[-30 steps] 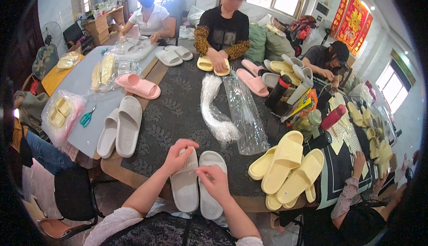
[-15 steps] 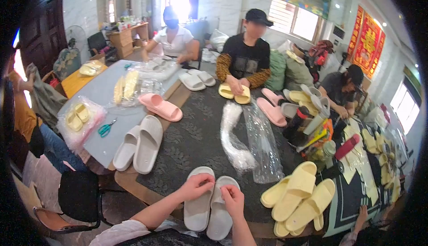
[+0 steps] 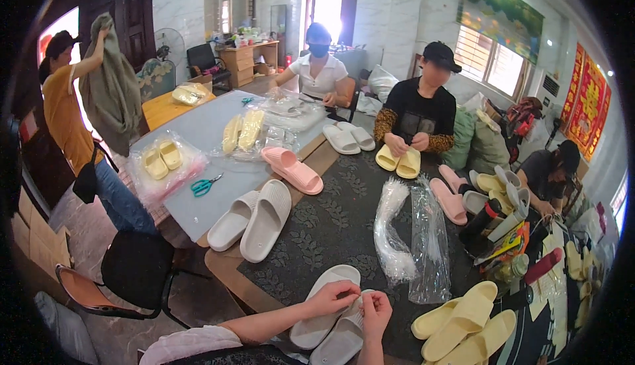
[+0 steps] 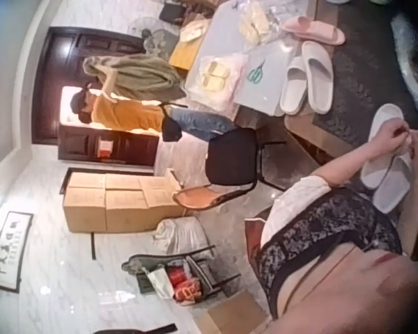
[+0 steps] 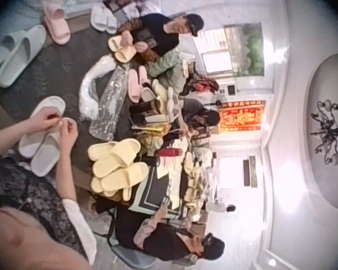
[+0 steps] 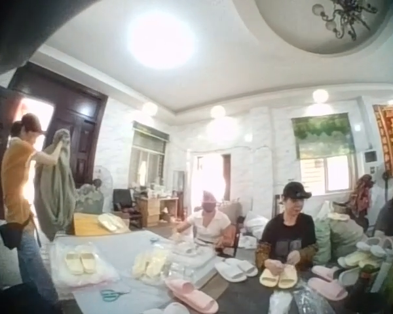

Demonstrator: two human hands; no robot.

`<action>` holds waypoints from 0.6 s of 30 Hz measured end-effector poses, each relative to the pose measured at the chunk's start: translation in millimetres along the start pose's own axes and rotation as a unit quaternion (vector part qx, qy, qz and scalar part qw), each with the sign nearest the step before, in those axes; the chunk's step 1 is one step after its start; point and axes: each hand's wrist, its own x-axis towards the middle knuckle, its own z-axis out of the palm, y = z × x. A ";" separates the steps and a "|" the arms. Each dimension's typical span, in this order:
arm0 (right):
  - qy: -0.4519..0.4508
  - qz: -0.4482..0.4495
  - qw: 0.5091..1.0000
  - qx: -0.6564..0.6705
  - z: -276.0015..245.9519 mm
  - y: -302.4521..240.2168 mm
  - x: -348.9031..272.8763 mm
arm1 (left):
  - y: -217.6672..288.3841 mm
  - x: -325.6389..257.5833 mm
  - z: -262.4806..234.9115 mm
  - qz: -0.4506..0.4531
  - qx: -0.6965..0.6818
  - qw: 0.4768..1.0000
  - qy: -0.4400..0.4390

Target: Inspecting and pairing slippers at a processing table in a manufacturing facility.

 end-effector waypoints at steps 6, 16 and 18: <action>-0.003 -0.016 1.000 0.021 -3.4 7.7 -7.3 | -2.5 -2.3 -2.0 0.004 -0.018 1.000 -0.004; 0.021 -0.031 0.998 0.047 -8.5 10.7 -9.2 | 0.6 -4.8 1.2 -0.026 0.011 1.000 -0.013; 0.008 -0.046 0.999 0.016 -7.5 12.5 -10.2 | -3.4 -3.1 3.6 -0.003 -0.016 1.000 -0.013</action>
